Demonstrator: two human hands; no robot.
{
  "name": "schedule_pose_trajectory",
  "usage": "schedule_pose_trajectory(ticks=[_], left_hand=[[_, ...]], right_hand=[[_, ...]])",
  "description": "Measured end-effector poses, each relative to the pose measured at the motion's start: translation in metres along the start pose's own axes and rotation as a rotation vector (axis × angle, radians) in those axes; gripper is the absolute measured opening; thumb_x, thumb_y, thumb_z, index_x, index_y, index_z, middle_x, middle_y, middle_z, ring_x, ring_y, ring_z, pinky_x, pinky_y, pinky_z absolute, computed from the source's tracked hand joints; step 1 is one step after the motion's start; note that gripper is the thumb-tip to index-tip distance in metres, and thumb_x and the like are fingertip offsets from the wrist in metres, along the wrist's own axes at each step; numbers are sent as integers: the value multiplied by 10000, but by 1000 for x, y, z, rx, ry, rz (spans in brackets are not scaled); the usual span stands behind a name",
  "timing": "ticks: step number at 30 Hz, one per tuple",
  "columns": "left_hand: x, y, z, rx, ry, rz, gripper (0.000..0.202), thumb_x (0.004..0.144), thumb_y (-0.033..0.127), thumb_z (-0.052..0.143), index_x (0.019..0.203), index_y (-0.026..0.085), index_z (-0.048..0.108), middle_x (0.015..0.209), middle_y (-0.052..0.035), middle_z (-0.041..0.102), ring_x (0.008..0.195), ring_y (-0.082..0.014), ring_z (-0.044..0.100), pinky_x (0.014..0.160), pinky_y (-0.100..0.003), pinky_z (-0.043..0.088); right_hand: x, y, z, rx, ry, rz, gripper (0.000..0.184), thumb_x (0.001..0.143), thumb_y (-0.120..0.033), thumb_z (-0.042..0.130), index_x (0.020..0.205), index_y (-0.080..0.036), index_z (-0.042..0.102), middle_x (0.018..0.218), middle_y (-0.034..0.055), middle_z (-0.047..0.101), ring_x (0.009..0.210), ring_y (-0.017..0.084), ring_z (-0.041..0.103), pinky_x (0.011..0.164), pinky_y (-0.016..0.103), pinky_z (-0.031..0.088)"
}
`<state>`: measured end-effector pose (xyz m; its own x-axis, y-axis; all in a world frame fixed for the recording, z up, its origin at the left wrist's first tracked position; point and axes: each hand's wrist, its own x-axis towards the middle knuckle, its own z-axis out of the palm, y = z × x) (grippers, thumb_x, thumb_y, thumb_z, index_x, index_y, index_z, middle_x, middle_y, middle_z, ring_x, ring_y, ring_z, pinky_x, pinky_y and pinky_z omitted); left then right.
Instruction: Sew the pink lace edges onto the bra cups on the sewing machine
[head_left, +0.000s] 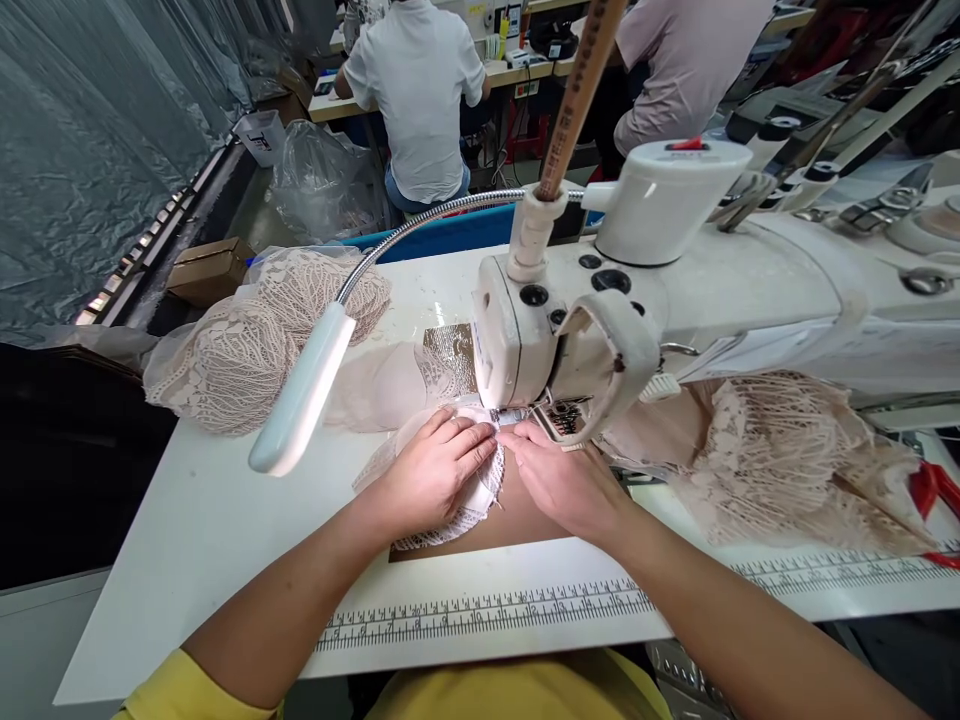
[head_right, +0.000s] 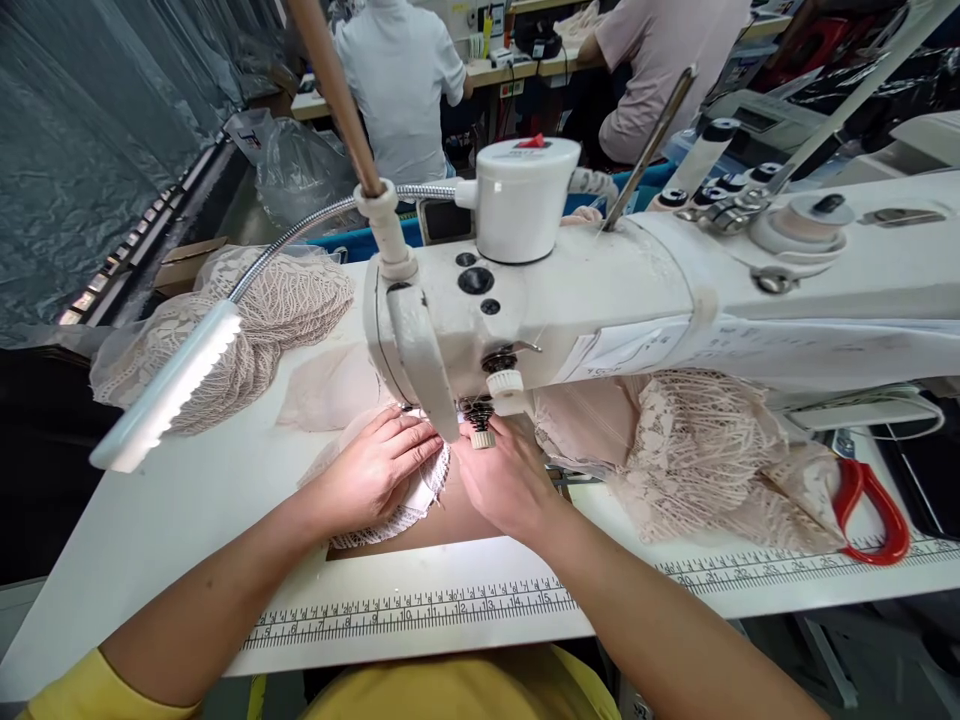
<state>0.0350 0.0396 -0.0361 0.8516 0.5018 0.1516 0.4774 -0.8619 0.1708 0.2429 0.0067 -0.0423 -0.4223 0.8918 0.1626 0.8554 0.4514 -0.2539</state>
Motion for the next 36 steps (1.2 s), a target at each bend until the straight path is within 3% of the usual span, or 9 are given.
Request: schedule_pose_trajectory(ticks=[17, 28, 36], left_hand=[[5, -9, 5, 37, 20, 28, 373, 892, 135, 464, 1256, 119, 547, 1306, -134, 566, 1172, -289, 490, 999, -487, 396], [6, -11, 6, 30, 101, 61, 299, 927, 146, 460, 1195, 89, 578, 1222, -130, 629, 1113, -262, 522, 919, -424, 453], [7, -17, 5, 13, 79, 29, 365, 903, 148, 457, 1251, 83, 547, 1269, -136, 602, 1104, -272, 514, 912, -425, 444]], right_hand=[[0, 0, 13, -132, 169, -34, 319, 817, -49, 486, 959, -210, 721, 1025, 20, 702, 806, 183, 603, 653, 302, 416], [1, 2, 12, -72, 128, -30, 332, 852, -71, 451, 1025, -190, 708, 1022, 63, 697, 813, 181, 601, 693, 292, 445], [-1, 6, 11, -30, 105, -60, 409, 850, -53, 414, 1142, -182, 669, 1061, 91, 686, 793, 183, 612, 731, 305, 482]])
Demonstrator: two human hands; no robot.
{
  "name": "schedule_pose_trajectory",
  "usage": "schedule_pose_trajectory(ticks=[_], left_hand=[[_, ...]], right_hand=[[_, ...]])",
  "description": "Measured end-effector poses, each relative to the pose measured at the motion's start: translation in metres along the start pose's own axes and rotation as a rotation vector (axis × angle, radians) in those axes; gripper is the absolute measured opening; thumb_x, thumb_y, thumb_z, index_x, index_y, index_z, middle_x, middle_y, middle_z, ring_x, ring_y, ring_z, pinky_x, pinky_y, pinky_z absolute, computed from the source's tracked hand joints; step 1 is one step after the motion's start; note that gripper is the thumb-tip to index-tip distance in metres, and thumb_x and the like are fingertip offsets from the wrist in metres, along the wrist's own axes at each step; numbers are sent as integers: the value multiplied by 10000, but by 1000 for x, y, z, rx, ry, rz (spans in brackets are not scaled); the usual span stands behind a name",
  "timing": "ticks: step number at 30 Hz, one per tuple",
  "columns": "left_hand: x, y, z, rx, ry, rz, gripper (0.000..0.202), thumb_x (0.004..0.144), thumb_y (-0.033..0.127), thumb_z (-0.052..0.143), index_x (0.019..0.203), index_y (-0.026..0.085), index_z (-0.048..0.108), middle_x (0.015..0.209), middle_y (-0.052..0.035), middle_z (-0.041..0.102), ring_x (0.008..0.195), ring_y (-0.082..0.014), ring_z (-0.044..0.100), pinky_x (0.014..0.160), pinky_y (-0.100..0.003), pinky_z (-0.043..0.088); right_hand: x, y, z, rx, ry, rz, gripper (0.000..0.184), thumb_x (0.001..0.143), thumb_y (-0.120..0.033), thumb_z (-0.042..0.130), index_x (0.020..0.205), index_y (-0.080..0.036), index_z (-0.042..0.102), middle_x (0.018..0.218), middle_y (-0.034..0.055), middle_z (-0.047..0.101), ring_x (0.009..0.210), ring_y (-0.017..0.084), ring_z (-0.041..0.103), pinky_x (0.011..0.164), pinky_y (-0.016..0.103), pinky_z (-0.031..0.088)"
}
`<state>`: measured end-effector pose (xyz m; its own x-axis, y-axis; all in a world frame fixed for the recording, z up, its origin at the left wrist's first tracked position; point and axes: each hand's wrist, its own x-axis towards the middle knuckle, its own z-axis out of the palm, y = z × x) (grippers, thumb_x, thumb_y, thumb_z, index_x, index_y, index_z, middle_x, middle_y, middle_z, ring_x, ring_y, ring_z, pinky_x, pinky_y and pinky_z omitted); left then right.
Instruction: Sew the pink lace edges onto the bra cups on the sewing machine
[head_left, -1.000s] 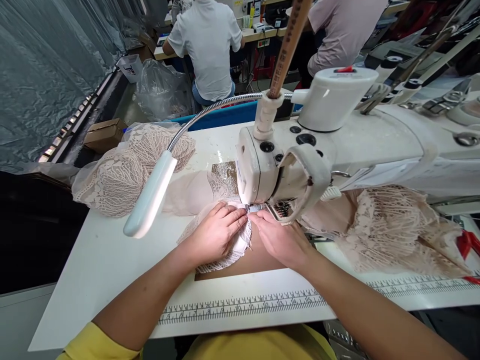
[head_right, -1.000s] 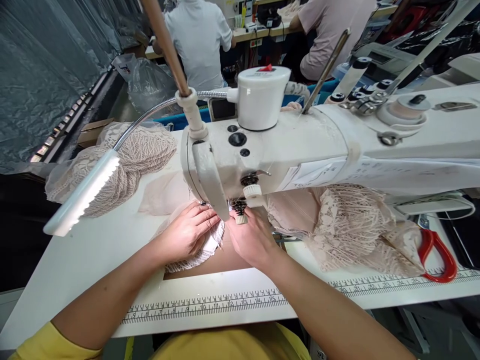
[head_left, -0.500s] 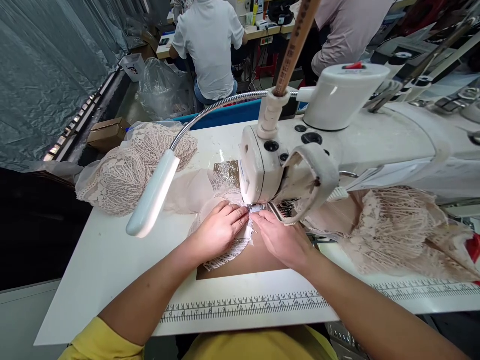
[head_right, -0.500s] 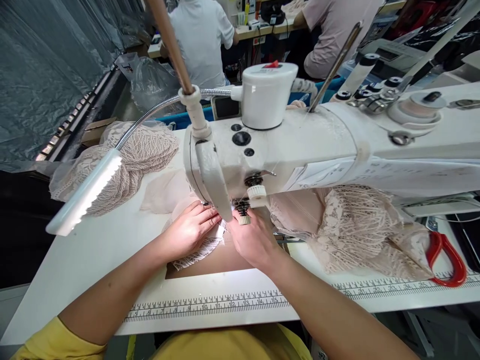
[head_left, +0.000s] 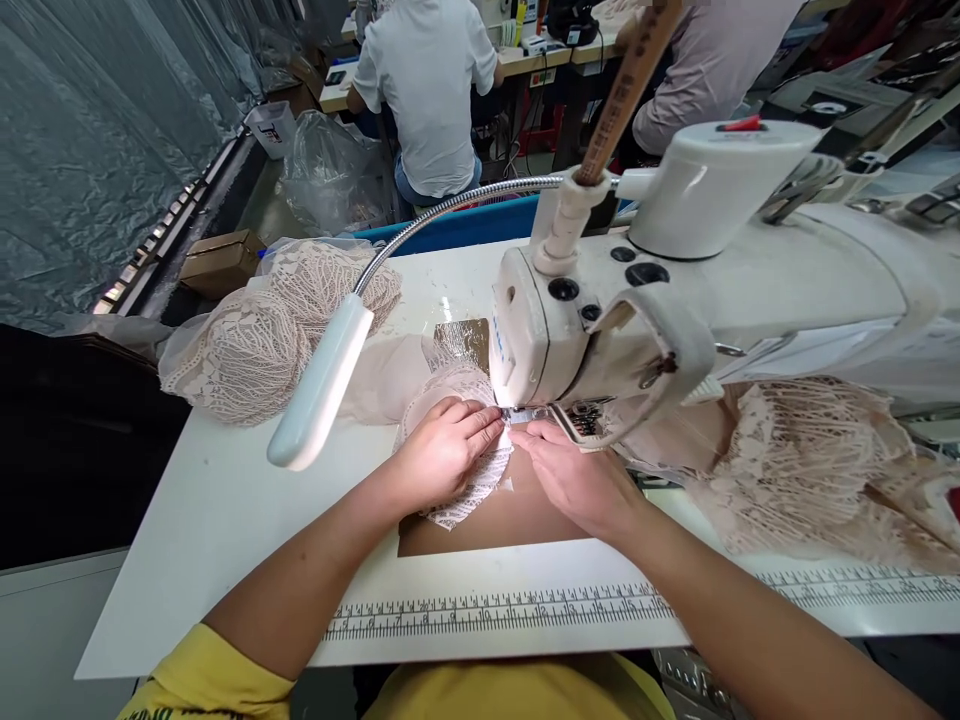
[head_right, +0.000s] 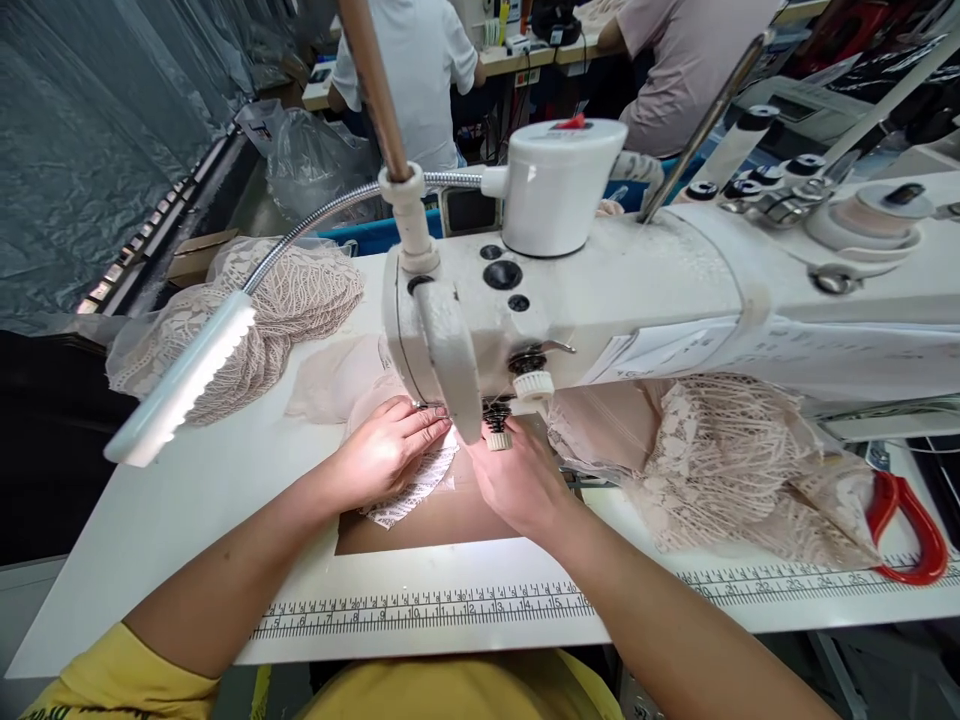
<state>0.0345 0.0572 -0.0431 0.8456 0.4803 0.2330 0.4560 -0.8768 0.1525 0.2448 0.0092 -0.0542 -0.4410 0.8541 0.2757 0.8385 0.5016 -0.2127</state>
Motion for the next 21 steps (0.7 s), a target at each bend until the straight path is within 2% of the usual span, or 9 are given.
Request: schedule_pose_trajectory(ticks=[8, 12, 16, 19, 21], left_hand=[[-1, -4, -1, -3, 13, -61, 396, 934, 241, 426, 1280, 81, 534, 1170, -160, 642, 1120, -300, 514, 900, -440, 436], [-5, -6, -2, -28, -4, -91, 426, 926, 306, 442, 1282, 93, 535, 1199, -177, 616, 1153, -326, 492, 935, -473, 415], [-8, -7, -6, -116, -5, -111, 444, 910, 371, 478, 1284, 138, 535, 1259, -181, 567, 1157, -328, 496, 948, -484, 414], [-11, -5, -16, -219, 73, -106, 437, 906, 346, 497, 1298, 155, 512, 1290, -171, 533, 1148, -293, 509, 954, -443, 433], [-14, 0, -28, -264, 126, -130, 385, 904, 315, 509, 1250, 150, 537, 1220, -157, 564, 1097, -258, 537, 926, -395, 457]], right_hand=[[2, -2, 1, -4, -13, 43, 408, 876, -89, 426, 1189, -227, 646, 1040, 82, 690, 817, 188, 632, 746, 299, 498], [3, -1, -1, -16, 2, 37, 377, 882, -108, 420, 1169, -185, 651, 1045, 93, 685, 845, 206, 631, 767, 324, 503], [1, 0, -4, 13, 7, -4, 381, 854, -75, 426, 1125, -193, 667, 1022, 73, 687, 801, 186, 618, 742, 304, 495], [-2, 0, -6, 52, 17, -3, 378, 834, -64, 445, 1094, -207, 679, 1032, 61, 680, 753, 161, 598, 686, 267, 477], [-3, -1, -7, 62, 15, 12, 367, 830, -63, 452, 1069, -212, 687, 985, 52, 679, 723, 150, 579, 639, 251, 452]])
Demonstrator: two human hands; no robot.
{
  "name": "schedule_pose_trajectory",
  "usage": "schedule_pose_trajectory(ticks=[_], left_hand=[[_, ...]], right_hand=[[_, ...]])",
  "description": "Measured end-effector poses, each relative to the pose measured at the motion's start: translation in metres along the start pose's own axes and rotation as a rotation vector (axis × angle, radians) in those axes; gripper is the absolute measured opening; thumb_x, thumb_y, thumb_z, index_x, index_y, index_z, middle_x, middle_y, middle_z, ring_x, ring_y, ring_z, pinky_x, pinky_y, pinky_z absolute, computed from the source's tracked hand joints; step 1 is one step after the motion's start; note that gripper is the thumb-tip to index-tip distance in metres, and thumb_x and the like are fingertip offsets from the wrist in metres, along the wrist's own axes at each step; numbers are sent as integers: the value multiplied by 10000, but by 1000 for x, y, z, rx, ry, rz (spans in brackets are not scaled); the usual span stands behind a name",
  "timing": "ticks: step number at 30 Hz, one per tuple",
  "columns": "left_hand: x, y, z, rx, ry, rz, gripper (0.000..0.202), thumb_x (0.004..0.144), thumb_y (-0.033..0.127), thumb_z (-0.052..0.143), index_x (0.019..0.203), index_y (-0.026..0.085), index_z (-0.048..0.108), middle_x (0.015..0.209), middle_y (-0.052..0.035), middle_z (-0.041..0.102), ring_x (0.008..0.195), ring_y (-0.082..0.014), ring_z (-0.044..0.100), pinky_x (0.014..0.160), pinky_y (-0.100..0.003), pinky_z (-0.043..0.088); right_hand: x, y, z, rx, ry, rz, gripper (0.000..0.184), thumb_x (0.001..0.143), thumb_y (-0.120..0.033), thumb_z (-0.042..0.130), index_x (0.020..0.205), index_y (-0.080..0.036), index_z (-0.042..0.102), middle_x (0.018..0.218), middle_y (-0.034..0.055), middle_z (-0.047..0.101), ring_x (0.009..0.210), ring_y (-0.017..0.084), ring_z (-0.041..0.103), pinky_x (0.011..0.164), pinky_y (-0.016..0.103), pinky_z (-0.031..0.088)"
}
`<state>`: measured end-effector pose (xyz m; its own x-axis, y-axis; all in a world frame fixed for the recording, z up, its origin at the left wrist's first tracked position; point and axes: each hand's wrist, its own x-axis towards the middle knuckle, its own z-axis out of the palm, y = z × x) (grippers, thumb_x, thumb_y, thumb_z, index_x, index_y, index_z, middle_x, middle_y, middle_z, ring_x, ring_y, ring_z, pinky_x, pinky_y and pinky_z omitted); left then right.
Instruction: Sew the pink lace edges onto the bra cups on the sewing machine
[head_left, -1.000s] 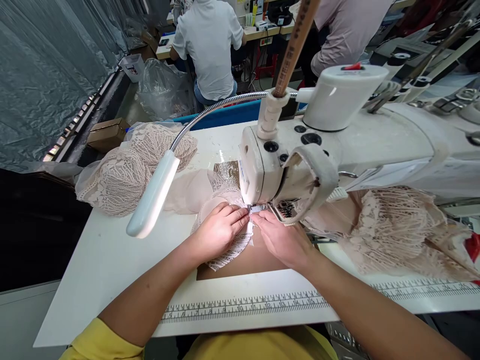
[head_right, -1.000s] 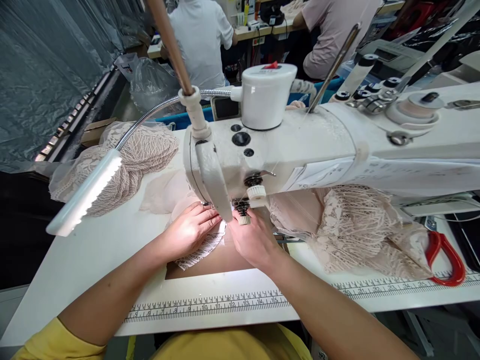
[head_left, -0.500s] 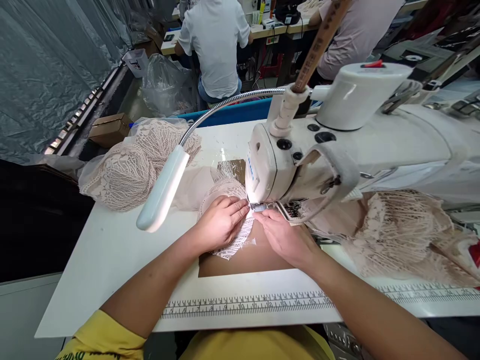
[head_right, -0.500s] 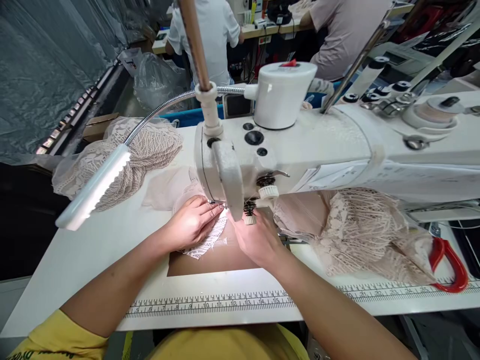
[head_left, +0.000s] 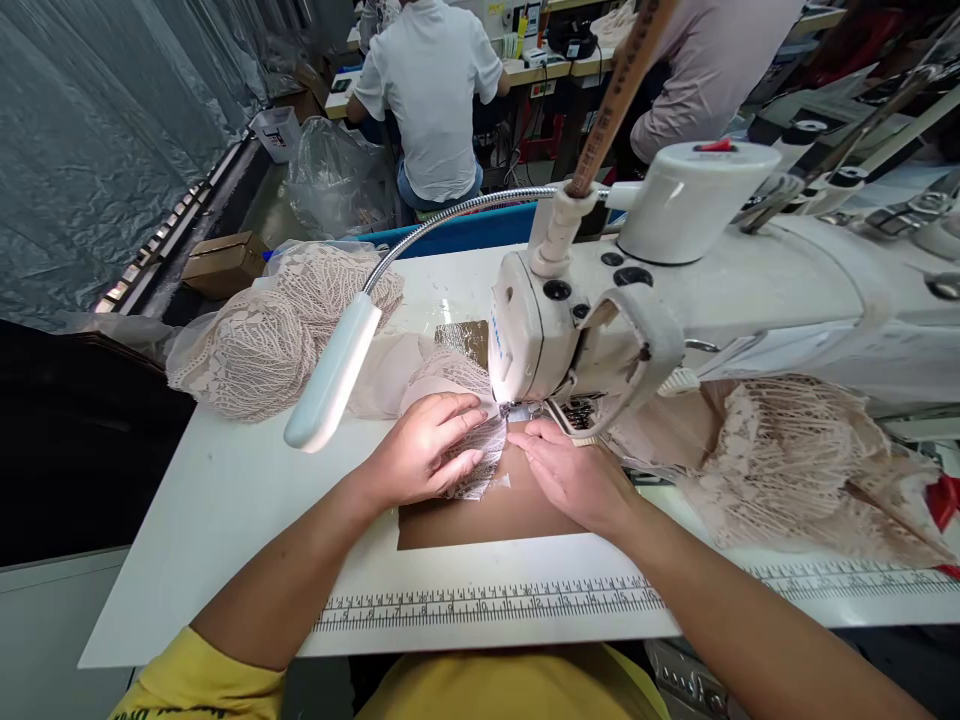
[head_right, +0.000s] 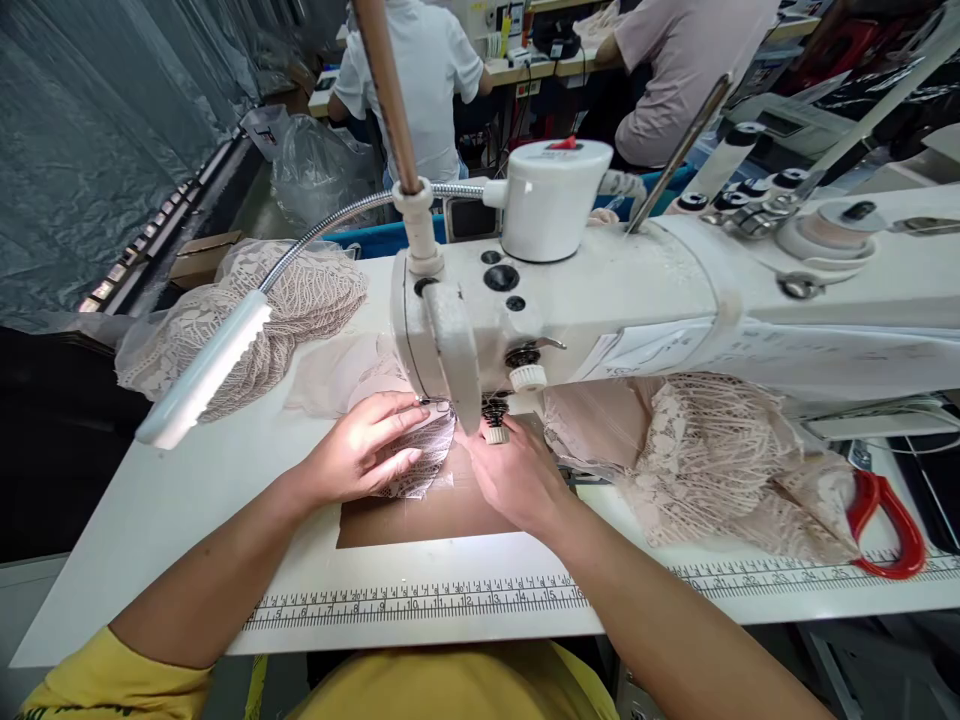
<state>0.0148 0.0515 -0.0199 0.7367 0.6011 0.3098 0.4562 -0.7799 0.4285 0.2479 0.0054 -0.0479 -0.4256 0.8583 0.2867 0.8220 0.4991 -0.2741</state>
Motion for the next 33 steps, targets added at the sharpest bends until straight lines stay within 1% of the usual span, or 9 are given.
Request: schedule_pose_trajectory(ticks=[4, 8, 11, 14, 17, 21, 24, 28, 33], left_hand=[[-3, 16, -18, -13, -104, -103, 226, 904, 333, 519, 998, 158, 626, 892, -76, 609, 805, -177, 581, 723, -295, 485], [-5, 20, -13, 45, -288, -165, 206, 898, 334, 522, 892, 158, 629, 818, -53, 585, 728, -163, 563, 637, -261, 447], [-5, 15, -4, 30, -288, -226, 231, 929, 273, 452, 801, 155, 603, 784, -44, 576, 689, -146, 543, 617, -247, 422], [-5, 9, -4, -141, -286, -287, 278, 951, 261, 403, 735, 158, 544, 743, -22, 564, 646, -119, 524, 611, -231, 415], [-7, 8, -11, -270, -320, -301, 281, 959, 255, 385, 735, 160, 525, 726, -9, 570, 653, -112, 531, 634, -229, 426], [-10, 15, -22, -289, -410, -201, 128, 903, 225, 499, 884, 158, 606, 859, -43, 645, 827, -156, 578, 756, -261, 460], [-10, 21, -31, -354, -474, -211, 153, 903, 221, 504, 988, 165, 618, 917, -50, 661, 805, -145, 600, 708, -236, 482], [-2, 19, -32, -262, -302, -156, 207, 941, 219, 432, 1031, 157, 608, 942, -68, 663, 871, -159, 612, 783, -265, 499], [6, -1, -3, -13, -184, 67, 316, 939, 246, 441, 1211, 168, 581, 1202, -130, 627, 1083, -228, 566, 918, -370, 472]], right_hand=[[0, -2, -3, 35, -39, -17, 348, 836, -51, 438, 1012, -204, 696, 880, 39, 655, 678, 138, 538, 609, 248, 408], [1, -2, -5, 77, -63, -76, 330, 849, -52, 445, 1009, -193, 696, 838, 37, 624, 689, 135, 512, 611, 252, 371], [2, -2, -6, 89, -70, -108, 318, 857, -62, 459, 1020, -193, 698, 830, 35, 610, 682, 133, 482, 598, 255, 336], [2, -2, -6, 88, -76, -118, 318, 861, -66, 459, 1031, -193, 696, 829, 33, 601, 665, 130, 457, 586, 258, 312], [1, -1, -5, 82, -72, -120, 324, 862, -67, 456, 1038, -197, 695, 839, 36, 597, 679, 133, 456, 585, 257, 305], [0, 0, -3, 68, -73, -123, 328, 857, -71, 453, 1033, -200, 697, 835, 38, 590, 688, 137, 462, 586, 260, 310], [1, -1, -3, 56, -83, -106, 334, 857, -76, 453, 1057, -203, 687, 836, 37, 590, 682, 138, 472, 581, 265, 313], [2, -3, -4, 16, -96, -68, 366, 845, -65, 450, 1098, -207, 673, 835, 33, 596, 659, 138, 467, 563, 274, 299], [2, -3, -3, -57, -90, -80, 390, 812, -54, 456, 1078, -225, 684, 838, 33, 596, 651, 145, 433, 554, 284, 272]])
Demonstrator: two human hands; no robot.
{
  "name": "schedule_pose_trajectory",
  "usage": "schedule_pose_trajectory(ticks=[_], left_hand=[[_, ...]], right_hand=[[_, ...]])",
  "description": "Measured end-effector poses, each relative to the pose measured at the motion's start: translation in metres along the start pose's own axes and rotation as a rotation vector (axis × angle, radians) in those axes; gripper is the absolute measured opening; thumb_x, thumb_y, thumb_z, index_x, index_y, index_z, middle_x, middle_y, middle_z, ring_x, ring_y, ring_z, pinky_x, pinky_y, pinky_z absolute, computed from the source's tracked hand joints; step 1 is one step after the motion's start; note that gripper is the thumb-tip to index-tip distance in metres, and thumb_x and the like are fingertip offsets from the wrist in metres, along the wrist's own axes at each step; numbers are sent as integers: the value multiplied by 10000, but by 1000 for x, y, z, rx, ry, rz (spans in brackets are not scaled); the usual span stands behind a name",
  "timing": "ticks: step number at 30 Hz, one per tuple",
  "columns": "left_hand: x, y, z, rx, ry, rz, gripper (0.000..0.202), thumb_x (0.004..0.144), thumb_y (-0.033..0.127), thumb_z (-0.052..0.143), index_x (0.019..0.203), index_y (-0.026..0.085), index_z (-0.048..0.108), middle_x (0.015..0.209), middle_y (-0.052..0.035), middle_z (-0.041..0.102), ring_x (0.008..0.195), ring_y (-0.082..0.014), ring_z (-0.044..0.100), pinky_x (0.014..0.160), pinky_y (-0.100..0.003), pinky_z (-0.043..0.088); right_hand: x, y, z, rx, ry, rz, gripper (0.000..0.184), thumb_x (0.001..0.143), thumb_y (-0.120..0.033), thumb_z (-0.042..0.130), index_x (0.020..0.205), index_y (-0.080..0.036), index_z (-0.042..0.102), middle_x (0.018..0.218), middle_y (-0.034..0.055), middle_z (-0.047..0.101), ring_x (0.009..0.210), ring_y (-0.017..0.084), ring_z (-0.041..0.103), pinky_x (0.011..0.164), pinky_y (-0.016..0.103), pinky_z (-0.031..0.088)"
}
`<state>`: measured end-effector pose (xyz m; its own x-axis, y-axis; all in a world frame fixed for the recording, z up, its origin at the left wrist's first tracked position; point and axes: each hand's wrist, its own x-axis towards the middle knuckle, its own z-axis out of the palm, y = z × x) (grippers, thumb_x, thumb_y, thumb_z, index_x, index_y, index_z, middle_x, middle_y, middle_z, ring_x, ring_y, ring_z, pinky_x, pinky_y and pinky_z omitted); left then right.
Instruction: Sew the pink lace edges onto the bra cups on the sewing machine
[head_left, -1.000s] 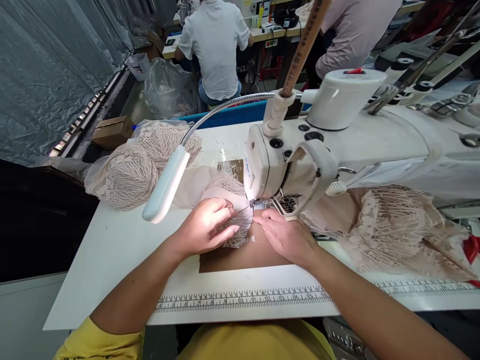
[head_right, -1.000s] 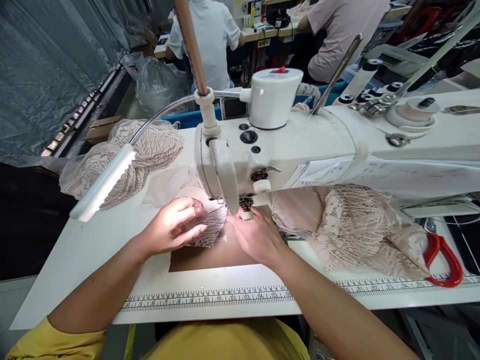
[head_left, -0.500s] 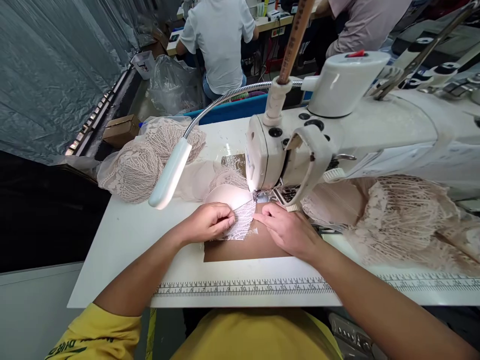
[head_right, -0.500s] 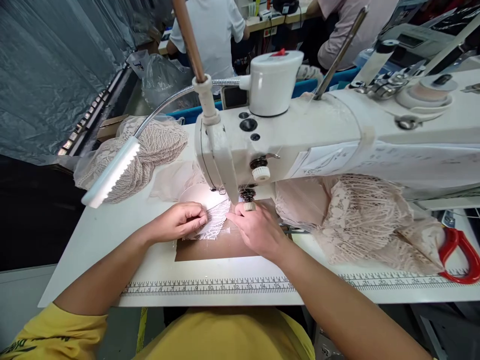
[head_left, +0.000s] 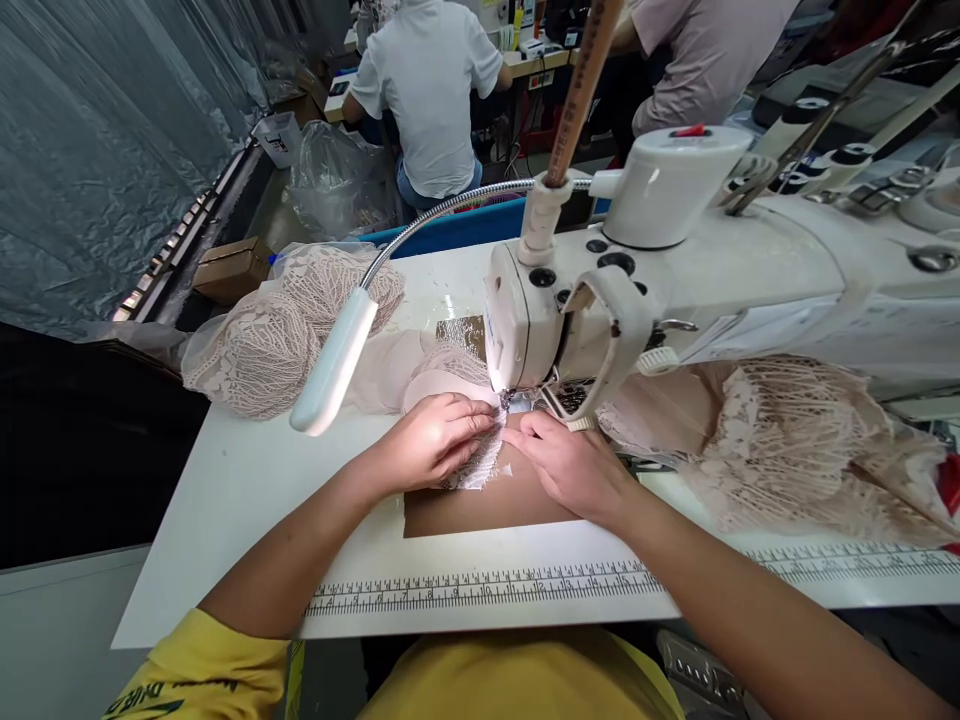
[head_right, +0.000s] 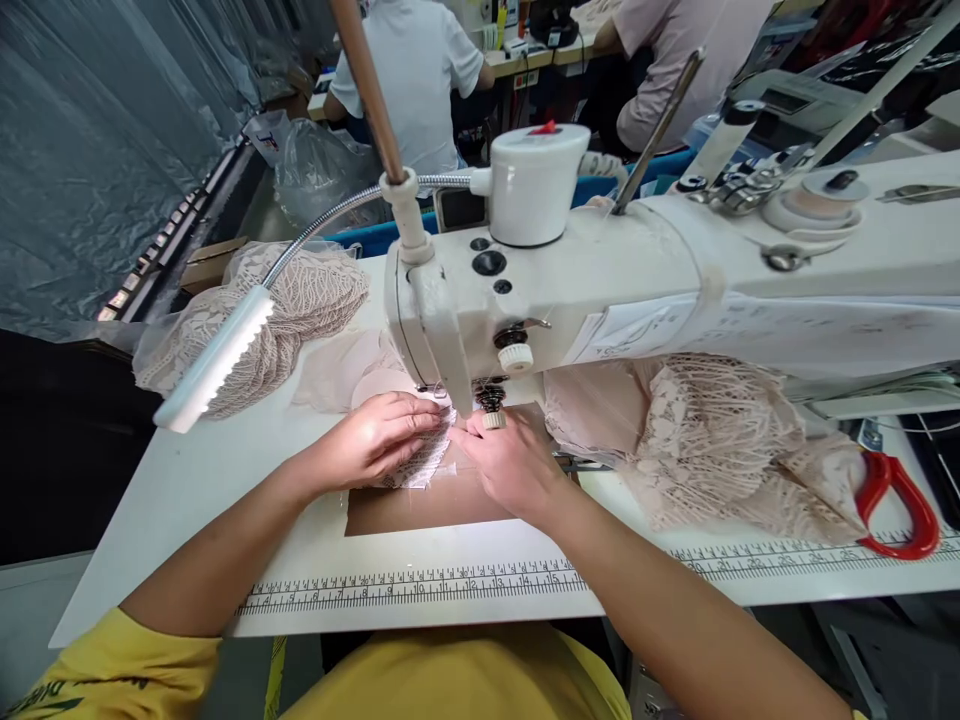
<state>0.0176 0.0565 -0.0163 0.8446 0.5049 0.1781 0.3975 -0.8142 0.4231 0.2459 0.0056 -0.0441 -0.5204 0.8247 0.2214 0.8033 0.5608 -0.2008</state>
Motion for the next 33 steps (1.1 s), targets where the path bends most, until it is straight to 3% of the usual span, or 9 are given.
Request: schedule_pose_trajectory(ticks=[5, 16, 22, 33], left_hand=[[-1, -7, 23, 157, -26, 28, 384, 941, 293, 449, 1287, 163, 552, 1321, -127, 573, 1108, -257, 534, 925, -433, 452], [7, 4, 25, 242, -6, -57, 408, 942, 317, 427, 1280, 132, 560, 1333, -152, 555, 1123, -285, 505, 919, -463, 439], [-1, 3, 25, 194, -2, -47, 378, 947, 329, 432, 1248, 153, 577, 1352, -115, 542, 1141, -275, 487, 953, -445, 400], [-9, 4, 24, 138, -20, 11, 325, 943, 292, 442, 1196, 171, 607, 1091, -118, 620, 968, -222, 535, 876, -380, 411]], right_hand=[[-1, 1, 0, -11, 16, -21, 424, 742, -18, 475, 1062, -201, 684, 826, 36, 593, 694, 156, 438, 586, 286, 282], [2, -1, 2, -106, 19, 93, 420, 808, -60, 482, 1144, -241, 656, 859, 37, 624, 733, 175, 477, 586, 305, 309], [-5, 3, 2, -58, 19, 51, 435, 828, -78, 473, 1203, -236, 629, 916, 30, 633, 705, 165, 455, 575, 298, 299], [-8, 8, 1, 57, -46, -116, 360, 837, -73, 462, 1096, -219, 666, 802, 37, 590, 758, 174, 457, 604, 288, 283]])
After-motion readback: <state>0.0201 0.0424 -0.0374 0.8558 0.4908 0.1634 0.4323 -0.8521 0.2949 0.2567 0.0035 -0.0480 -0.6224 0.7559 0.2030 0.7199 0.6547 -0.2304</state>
